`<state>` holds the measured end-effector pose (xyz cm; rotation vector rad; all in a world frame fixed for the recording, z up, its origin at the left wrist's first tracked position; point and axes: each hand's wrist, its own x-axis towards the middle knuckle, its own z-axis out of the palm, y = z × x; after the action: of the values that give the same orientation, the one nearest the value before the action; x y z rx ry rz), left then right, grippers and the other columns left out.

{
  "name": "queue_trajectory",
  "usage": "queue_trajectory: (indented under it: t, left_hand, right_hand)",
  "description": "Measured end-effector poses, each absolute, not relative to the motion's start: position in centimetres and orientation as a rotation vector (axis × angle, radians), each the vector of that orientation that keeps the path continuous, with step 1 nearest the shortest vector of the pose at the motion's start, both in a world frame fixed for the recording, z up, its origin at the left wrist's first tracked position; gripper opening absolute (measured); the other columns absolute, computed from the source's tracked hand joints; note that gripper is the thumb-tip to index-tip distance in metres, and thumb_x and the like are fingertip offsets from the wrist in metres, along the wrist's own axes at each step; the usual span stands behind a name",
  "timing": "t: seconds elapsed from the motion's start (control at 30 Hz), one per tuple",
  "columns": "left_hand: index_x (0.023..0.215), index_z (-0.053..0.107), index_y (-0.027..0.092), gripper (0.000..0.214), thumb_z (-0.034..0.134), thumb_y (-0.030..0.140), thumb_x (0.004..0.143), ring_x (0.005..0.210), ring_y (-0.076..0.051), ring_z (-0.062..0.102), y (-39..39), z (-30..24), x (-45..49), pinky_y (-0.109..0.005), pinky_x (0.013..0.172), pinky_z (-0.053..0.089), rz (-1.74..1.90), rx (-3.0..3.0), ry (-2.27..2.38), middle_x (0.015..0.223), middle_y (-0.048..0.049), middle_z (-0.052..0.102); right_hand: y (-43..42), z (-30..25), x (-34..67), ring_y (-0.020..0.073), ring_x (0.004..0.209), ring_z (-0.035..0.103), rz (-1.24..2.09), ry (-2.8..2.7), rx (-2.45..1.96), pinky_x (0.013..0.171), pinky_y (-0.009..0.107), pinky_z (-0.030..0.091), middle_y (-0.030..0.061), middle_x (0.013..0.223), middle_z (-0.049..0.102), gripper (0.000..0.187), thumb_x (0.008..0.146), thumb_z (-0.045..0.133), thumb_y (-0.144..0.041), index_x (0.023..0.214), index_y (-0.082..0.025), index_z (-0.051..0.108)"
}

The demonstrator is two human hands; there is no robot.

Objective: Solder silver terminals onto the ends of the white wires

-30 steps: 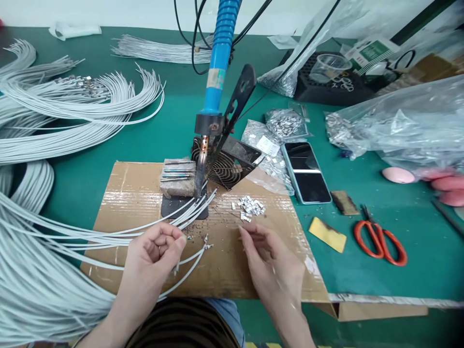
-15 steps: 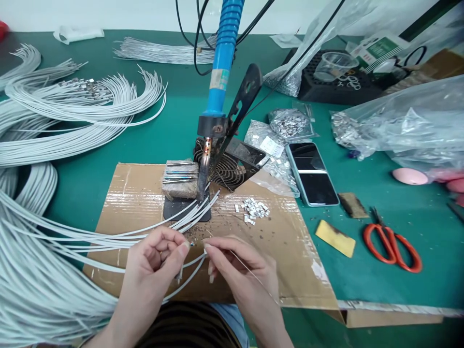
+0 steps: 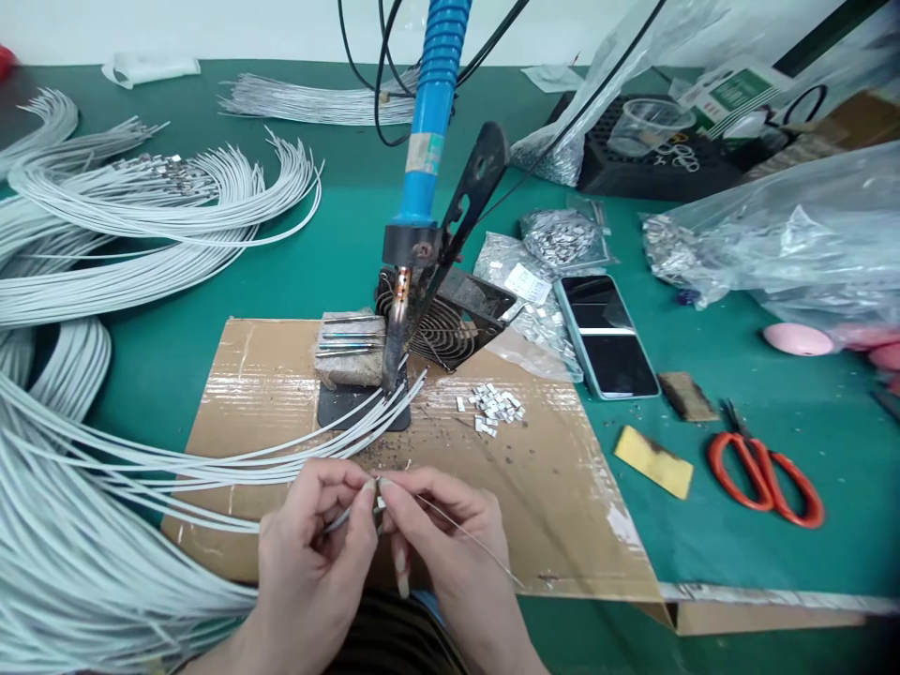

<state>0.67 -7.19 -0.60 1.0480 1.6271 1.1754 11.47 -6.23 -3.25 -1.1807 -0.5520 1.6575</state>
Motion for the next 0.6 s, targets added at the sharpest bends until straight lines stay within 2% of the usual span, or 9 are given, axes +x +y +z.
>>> queue_trajectory:
  t: [0.17, 0.3, 0.47, 0.6]
  left_hand:
    - [0.090, 0.061, 0.023, 0.012, 0.066, 0.032, 0.097, 0.042, -0.008, 0.056, -7.5, -1.3, 0.9, -0.014, 0.043, 0.041, 1.148, 1.011, 1.600, 0.056, 0.0069, 0.065]
    - [0.086, 0.062, 0.021, 0.022, 0.070, 0.039, 0.095, 0.044, -0.008, 0.057, -7.2, -1.0, 0.4, -0.015, 0.045, 0.045, 1.115, 0.872, 1.507, 0.059, 0.0052, 0.066]
    - [0.083, 0.067, 0.021, 0.012, 0.075, 0.027, 0.089, 0.054, -0.010, 0.068, -6.6, -0.2, 0.1, -0.015, 0.054, 0.052, 1.161, 0.910, 1.534, 0.067, 0.0035, 0.074]
    - [0.082, 0.068, 0.021, 0.010, 0.074, 0.025, 0.089, 0.055, -0.011, 0.069, -6.6, -0.3, 0.2, -0.016, 0.055, 0.053, 1.163, 0.965, 1.560, 0.068, 0.0031, 0.074]
  right_hand:
    - [-6.6, -2.8, 10.5, 0.0042, 0.034, 0.048, 1.554, -0.501, -1.169, 0.033, 0.012, 0.042, -0.0016, 0.050, 0.062, 0.033, 0.074, 0.091, -0.051, 0.072, -0.018, 0.085]
    - [-6.6, -2.8, 10.8, 0.0038, 0.039, 0.053, 1.508, -0.572, -1.152, 0.038, 0.010, 0.046, -0.0026, 0.056, 0.064, 0.020, 0.081, 0.089, -0.042, 0.076, -0.022, 0.087]
    - [-6.3, -3.6, 11.5, 0.0026, 0.036, 0.052, 1.663, -0.529, -1.053, 0.038, 0.008, 0.046, -0.0024, 0.054, 0.067, 0.017, 0.084, 0.088, -0.039, 0.082, -0.022, 0.087]
    - [-6.4, -4.0, 11.6, 0.0020, 0.038, 0.052, 1.646, -0.537, -1.040, 0.039, 0.007, 0.046, -0.0025, 0.054, 0.067, 0.015, 0.085, 0.087, -0.037, 0.083, -0.022, 0.087]
